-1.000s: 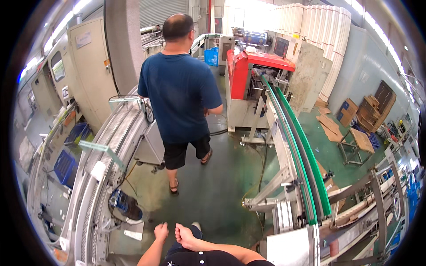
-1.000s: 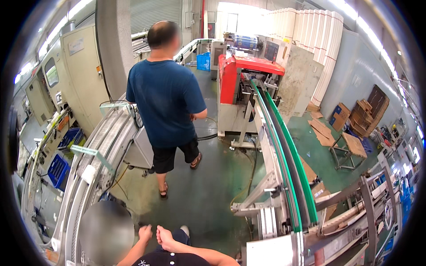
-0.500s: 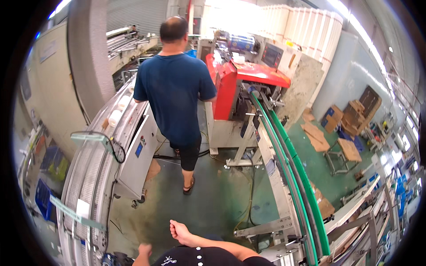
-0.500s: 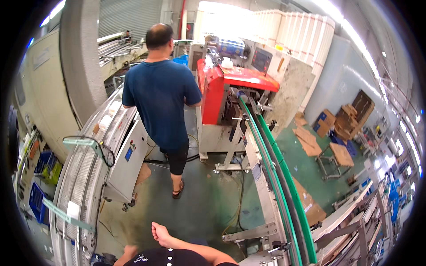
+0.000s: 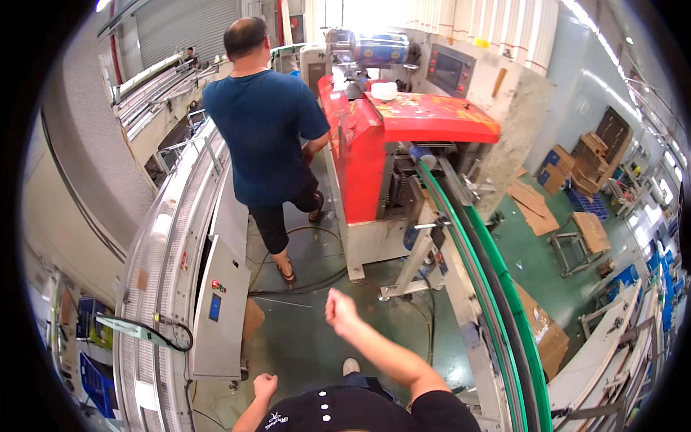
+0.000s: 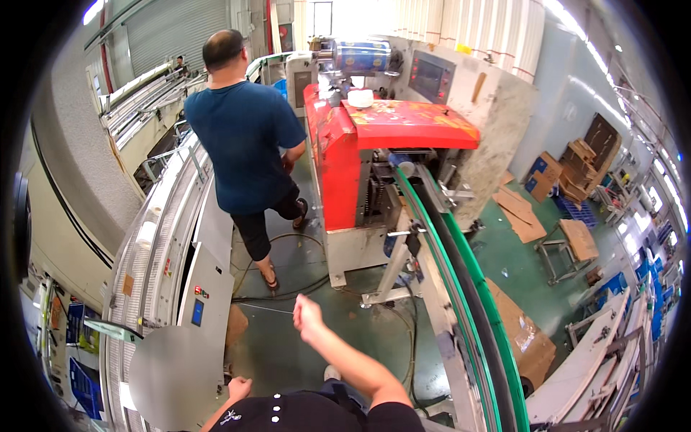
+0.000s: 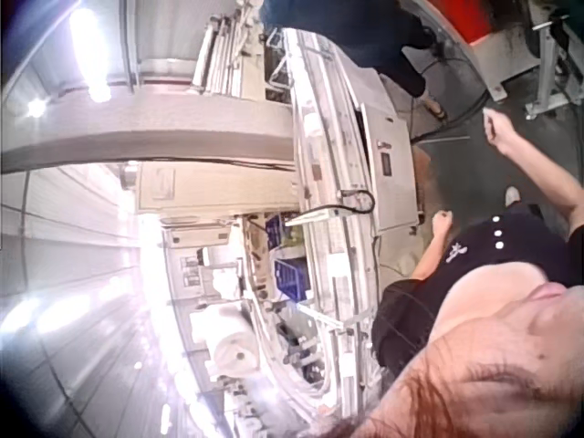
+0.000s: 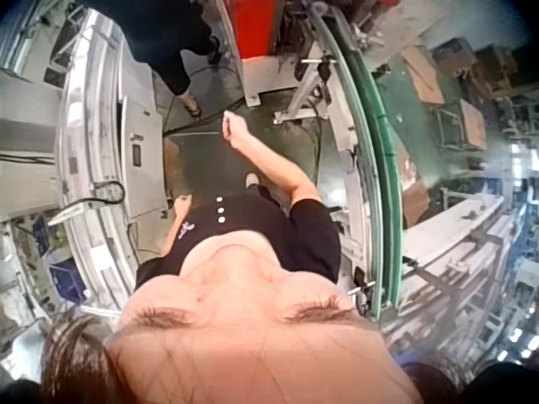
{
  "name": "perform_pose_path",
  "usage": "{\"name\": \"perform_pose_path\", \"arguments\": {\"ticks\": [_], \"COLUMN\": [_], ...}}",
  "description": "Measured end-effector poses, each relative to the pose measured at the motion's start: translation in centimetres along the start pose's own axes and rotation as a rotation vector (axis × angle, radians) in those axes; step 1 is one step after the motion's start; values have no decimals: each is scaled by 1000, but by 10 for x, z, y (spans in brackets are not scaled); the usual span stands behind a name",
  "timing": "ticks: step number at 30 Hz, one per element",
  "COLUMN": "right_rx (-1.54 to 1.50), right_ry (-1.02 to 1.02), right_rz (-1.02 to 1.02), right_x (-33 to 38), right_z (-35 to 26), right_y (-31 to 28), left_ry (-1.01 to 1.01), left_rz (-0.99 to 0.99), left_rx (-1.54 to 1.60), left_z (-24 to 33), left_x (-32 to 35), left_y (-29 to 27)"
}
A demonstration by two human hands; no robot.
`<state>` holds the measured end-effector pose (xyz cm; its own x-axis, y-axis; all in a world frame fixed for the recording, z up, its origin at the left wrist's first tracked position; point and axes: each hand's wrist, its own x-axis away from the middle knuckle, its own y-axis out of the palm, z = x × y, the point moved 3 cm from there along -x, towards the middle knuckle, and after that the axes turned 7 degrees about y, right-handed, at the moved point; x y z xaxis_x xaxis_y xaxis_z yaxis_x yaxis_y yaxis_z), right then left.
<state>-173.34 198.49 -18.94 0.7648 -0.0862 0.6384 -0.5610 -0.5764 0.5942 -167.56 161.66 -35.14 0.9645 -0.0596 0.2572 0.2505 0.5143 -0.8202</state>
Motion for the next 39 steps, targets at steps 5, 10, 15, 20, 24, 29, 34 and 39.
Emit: {"name": "perform_pose_path", "arguments": {"ticks": [5,10,15,20,24,29,34,39], "right_rx": [281,759,1540,1777,1708,1801,1966,2034], "right_ry": [-686,-1300,-1668,-1480,-1266,-1403,-1265,-1362], "right_rz": [32,234,792,743,754,-172,-678,-612], "right_x": [-50,-133,-204,-268,-304,-254,-207,-242], "right_z": [-240,-453,-626,-715,-791,-340,-141,-149], "right_y": [82,137,155,210,169,216,183,237], "left_ry": [-389,-359,-759,-498,-334,-832,-1610,-1833], "left_rz": [213,218,362,185,131,335,442,536], "left_rx": [185,289,803,723,552,481,753,956], "left_z": [-37,-79,-42,139,252,205,171,201], "left_x": [-27,-48,-183,-293,-314,-168,66,166], "left_y": [-33,-33,41,4,-47,10,125,193]}}
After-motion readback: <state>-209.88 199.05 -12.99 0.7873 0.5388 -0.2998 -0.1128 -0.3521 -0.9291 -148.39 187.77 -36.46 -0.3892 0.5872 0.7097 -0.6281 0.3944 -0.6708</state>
